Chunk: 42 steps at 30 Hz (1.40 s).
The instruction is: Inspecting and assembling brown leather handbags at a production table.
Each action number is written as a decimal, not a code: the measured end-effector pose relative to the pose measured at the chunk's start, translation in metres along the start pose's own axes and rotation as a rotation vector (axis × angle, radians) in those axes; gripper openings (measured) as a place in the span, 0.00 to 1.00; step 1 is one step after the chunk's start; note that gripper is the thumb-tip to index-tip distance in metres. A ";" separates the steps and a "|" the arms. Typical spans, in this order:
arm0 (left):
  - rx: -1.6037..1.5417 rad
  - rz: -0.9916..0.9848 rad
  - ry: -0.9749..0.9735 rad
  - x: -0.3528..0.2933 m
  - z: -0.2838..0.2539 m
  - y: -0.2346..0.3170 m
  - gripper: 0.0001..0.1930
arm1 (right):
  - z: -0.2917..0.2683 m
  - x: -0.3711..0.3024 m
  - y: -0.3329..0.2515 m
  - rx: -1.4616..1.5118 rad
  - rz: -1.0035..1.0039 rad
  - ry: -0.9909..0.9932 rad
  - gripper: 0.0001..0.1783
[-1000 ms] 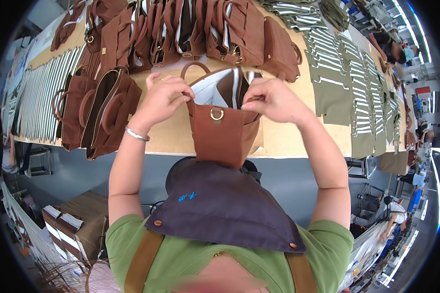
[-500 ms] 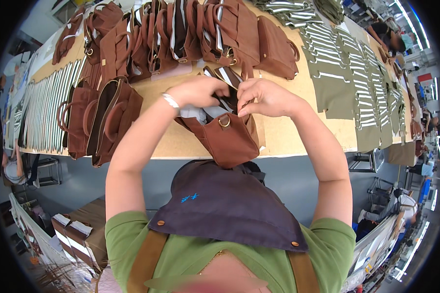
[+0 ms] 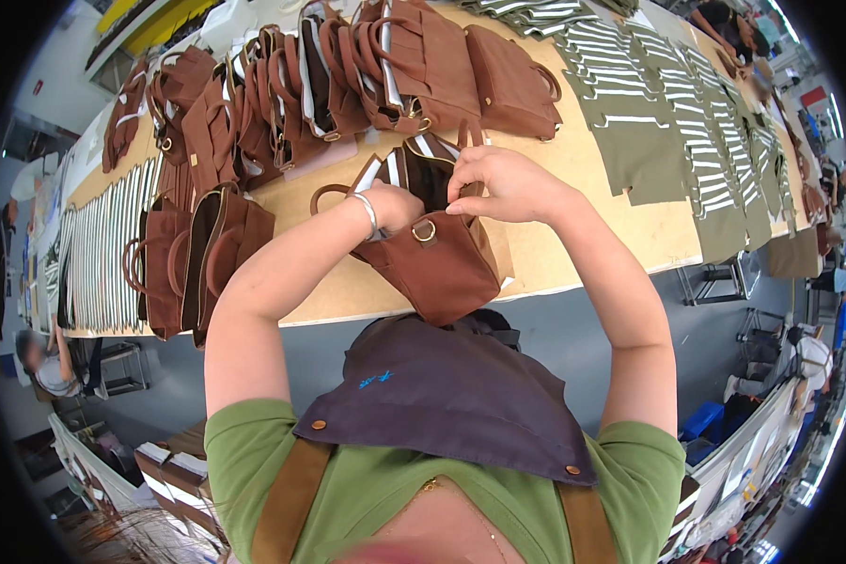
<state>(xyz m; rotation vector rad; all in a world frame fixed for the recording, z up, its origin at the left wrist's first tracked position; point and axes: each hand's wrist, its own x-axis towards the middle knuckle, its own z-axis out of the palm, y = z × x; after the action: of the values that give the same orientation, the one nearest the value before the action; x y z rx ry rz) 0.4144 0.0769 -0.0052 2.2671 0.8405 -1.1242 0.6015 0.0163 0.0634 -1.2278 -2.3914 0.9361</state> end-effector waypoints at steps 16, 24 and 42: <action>-0.538 0.373 0.194 -0.015 0.024 -0.047 0.13 | 0.076 0.009 -0.015 -0.016 0.017 0.387 0.14; -0.677 0.260 0.740 -0.035 0.041 -0.057 0.19 | 0.057 0.033 0.003 -0.114 0.436 -0.054 0.19; -0.826 0.170 0.707 -0.072 0.025 -0.073 0.09 | 0.061 0.025 0.009 0.390 0.276 -0.020 0.13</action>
<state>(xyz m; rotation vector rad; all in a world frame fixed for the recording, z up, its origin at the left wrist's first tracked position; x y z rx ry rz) 0.3158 0.0895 0.0306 1.9103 1.0720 0.1671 0.5608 0.0151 0.0110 -1.4083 -1.9510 1.4218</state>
